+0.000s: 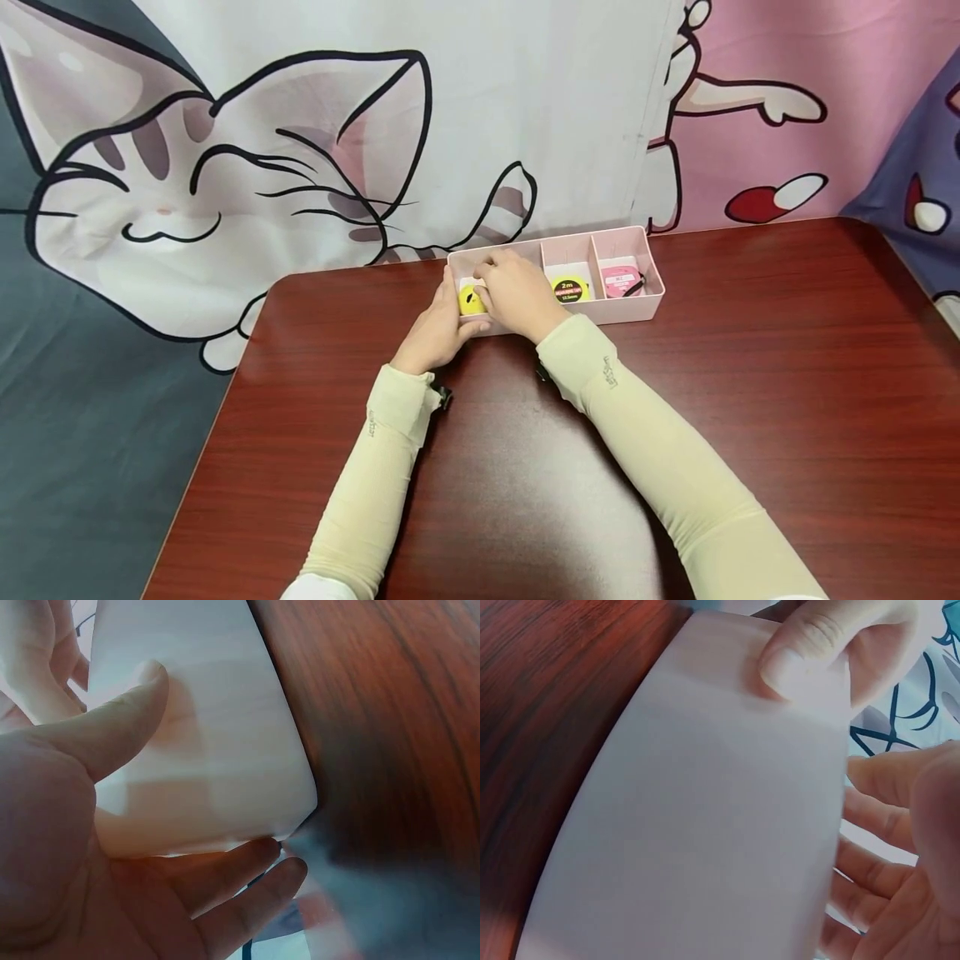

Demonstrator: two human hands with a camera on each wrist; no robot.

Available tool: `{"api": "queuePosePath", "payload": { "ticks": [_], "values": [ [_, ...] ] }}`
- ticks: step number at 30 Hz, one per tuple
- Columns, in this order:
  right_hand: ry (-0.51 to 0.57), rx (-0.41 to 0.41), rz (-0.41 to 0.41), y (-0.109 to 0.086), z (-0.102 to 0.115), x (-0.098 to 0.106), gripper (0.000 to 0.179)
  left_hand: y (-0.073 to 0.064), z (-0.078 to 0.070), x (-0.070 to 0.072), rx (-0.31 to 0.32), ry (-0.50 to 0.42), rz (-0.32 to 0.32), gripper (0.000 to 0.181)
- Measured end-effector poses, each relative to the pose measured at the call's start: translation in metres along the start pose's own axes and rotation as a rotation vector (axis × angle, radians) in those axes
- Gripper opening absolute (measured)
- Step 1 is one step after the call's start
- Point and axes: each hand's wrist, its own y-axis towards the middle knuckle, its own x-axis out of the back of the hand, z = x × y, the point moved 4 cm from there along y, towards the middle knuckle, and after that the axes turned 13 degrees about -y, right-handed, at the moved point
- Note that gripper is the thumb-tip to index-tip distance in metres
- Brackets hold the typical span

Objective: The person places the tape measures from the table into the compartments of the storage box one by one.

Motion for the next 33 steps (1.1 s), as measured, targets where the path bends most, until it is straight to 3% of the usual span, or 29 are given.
{"api": "queuePosePath", "payload": {
  "ticks": [13,21,26,33],
  "values": [
    [0.043,-0.107,-0.03,-0.009,-0.006,0.015,0.041,0.002,0.003,0.004,0.016,-0.064,0.014,0.114],
    [0.134,-0.177,-0.081,-0.017,-0.017,0.025,0.044,0.0,0.005,0.011,0.019,-0.116,-0.037,0.112],
    [0.105,-0.167,-0.151,-0.023,-0.024,0.032,0.044,-0.003,0.003,0.014,0.033,-0.142,-0.04,0.114],
    [0.057,-0.186,-0.181,-0.035,-0.035,0.041,0.046,-0.005,0.003,0.02,0.023,-0.145,-0.07,0.109]
  ]
}}
